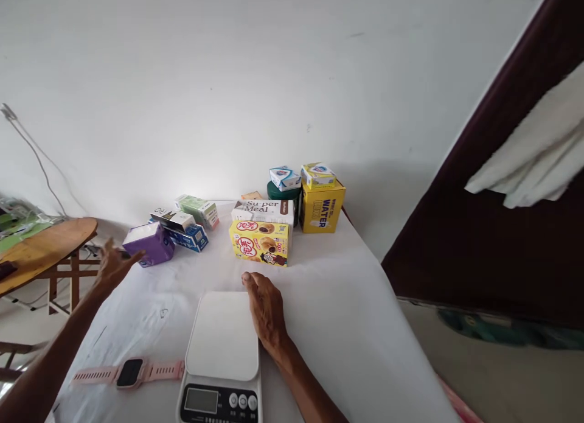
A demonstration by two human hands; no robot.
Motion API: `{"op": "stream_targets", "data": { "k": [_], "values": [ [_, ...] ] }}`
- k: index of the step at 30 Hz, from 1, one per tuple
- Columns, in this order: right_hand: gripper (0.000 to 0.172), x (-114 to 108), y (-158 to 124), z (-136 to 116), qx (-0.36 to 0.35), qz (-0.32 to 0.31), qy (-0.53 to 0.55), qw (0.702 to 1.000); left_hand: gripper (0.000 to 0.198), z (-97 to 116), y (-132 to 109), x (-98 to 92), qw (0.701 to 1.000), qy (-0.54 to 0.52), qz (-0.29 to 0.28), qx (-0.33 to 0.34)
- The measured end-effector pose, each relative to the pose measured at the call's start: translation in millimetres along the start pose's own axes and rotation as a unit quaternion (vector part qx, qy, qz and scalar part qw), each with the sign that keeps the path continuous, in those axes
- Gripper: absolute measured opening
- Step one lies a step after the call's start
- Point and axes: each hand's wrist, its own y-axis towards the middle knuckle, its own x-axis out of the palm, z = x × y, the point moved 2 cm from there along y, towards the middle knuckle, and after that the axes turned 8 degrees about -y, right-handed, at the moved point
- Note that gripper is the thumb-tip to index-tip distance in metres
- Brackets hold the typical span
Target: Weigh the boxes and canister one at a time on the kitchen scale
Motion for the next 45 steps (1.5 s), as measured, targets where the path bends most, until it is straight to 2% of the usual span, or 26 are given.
{"op": "stream_targets", "data": {
  "k": [1,2,3,6,9,11,14,17,21,26,32,36,39,42,45],
  "values": [
    [0.055,0,0,-1,-0.002,-0.009,0.000,1.000,0.102,14,-6,-4.1,0.997,0.017,0.073,-0.008],
    [0.057,0,-1,-2,-0.004,-0.020,0.001,1.000,0.099,31,-13,-6.5,0.992,0.022,0.125,0.018],
    [0.058,0,-1,-3,-0.005,-0.030,0.003,1.000,0.093,52,-18,-6.1,0.988,0.023,0.135,0.067],
    [0.062,-1,-3,-5,0.002,-0.051,0.004,0.999,0.067,112,-30,9.4,0.975,-0.023,0.073,0.208],
    [0.064,-2,-3,-7,0.010,-0.058,0.007,0.998,0.044,152,-33,48.3,0.954,-0.096,-0.070,0.275],
    [0.064,-3,-3,-8,0.008,-0.061,0.017,0.998,0.051,165,-31,83.5,0.937,-0.122,-0.172,0.278],
    [0.063,-3,-2,-8,0.012,-0.070,0.036,0.997,0.061,172,-26,133.3,0.926,-0.161,-0.244,0.240],
    [0.062,-4,-1,-9,0.022,-0.075,0.052,0.996,0.057,176,-21,164.5,0.921,-0.222,-0.241,0.210],
    [0.061,-4,0,-9,0.025,-0.077,0.058,0.995,0.051,180,-19,176.5,0.924,-0.254,-0.206,0.200],
    [0.060,-4,1,-7,0.021,-0.067,0.060,0.996,0.050,186,-21,175.6,0.916,-0.261,-0.219,0.210],
    [0.060,-4,1,-7,0.019,-0.070,0.052,0.996,0.060,194,-28,184.1,0.875,-0.336,-0.314,0.153],
    [0.061,-3,1,-4,0.026,-0.070,0.056,0.996,0.056,197,-31,183.4,0.871,-0.359,-0.310,0.128],
    [0.061,-2,1,-2,0.032,-0.071,0.068,0.995,0.053,194,-28,154.3,0.870,-0.415,-0.252,0.089],
    [0.051,-2,2,1,0.034,-0.060,0.076,0.995,0.053,184,-26,98.9,0.867,-0.442,-0.220,0.068],
    [0.042,-3,2,6,0.048,-0.007,0.082,0.995,0.051,166,-36,41.3,0.882,-0.397,-0.242,0.074]
  ]
}}
